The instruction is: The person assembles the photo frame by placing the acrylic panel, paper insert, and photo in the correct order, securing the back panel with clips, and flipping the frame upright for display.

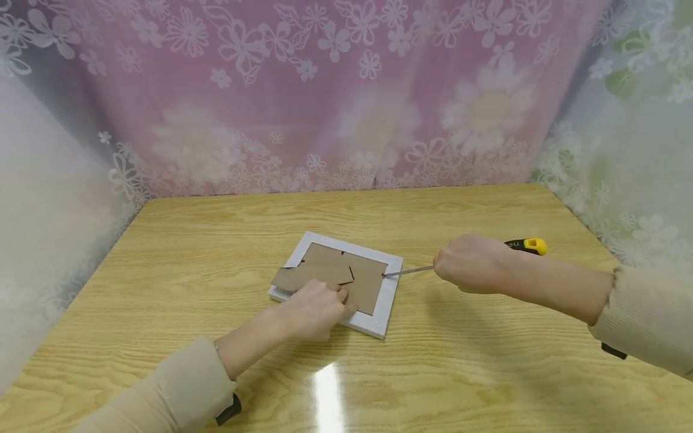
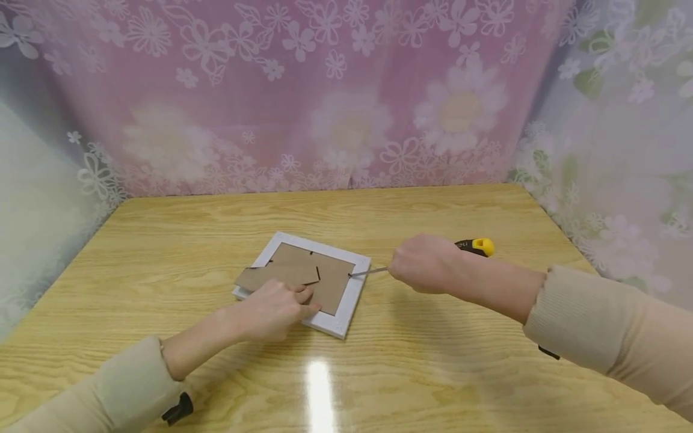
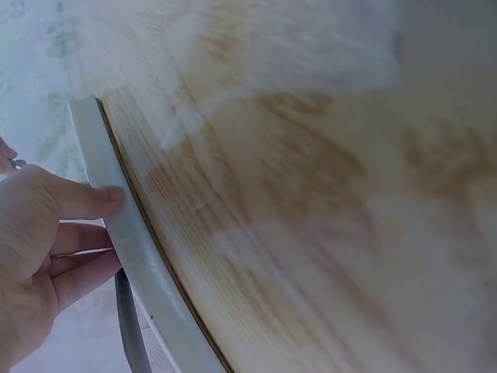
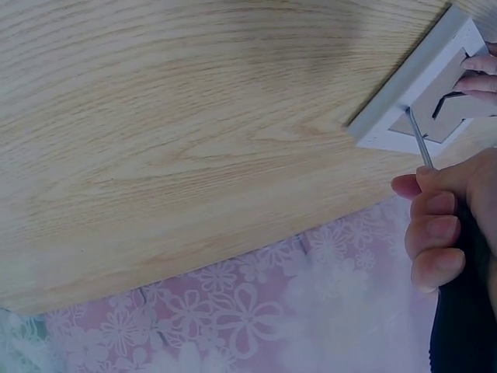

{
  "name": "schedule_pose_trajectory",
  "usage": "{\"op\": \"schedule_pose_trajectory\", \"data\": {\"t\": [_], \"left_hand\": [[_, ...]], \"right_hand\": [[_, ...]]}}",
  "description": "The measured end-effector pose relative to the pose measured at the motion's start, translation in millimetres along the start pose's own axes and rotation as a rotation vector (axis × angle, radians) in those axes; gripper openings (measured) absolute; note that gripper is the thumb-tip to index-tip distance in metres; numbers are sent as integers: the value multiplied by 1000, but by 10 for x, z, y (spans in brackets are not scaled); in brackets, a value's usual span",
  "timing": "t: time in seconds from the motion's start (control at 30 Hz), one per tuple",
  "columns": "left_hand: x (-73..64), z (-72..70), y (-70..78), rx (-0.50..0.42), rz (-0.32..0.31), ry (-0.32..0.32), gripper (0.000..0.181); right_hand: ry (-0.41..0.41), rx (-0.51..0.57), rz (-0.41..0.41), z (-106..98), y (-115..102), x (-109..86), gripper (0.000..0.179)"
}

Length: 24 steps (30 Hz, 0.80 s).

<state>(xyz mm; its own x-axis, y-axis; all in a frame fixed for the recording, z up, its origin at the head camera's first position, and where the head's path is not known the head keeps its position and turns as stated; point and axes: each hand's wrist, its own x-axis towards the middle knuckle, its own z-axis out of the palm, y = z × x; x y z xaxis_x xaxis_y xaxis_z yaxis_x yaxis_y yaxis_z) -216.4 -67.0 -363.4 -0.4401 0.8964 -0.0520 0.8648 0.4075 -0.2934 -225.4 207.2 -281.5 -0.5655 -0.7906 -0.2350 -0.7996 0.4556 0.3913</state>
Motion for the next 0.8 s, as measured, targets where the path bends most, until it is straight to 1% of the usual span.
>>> {"op": "schedule_pose_trajectory", "data": {"t": [0.07,0.1,0.3,0.33,0.43,0.6,0.73,0.8], "left_hand": [[-3,-1,2,-6,2,4,41],[-3,0,3,-6,3,6,40],[0,10,5,-5,-5,20,40],[0,12,3,-9,-4,17,40],[-2,13,-2,-19,-5,13,41],[-3,-8,-15,-22,-15,10,42],[-2,-23,-15,-28,-12,7,41],[2,-23,-17,-35,-15,9,40]], "right_hand": [[3,-6,-9,9,9,4,29],[22,-11,-19,48,27,9,29],[57,-1,-9,84,28,-26,30],[42,17,3,63,9,-41,30],[34,78,35,104,-7,-71,27],[12,169,115,196,-2,-116,12],[22,159,133,270,18,-154,5],[28,148,139,299,28,-163,5]]}}
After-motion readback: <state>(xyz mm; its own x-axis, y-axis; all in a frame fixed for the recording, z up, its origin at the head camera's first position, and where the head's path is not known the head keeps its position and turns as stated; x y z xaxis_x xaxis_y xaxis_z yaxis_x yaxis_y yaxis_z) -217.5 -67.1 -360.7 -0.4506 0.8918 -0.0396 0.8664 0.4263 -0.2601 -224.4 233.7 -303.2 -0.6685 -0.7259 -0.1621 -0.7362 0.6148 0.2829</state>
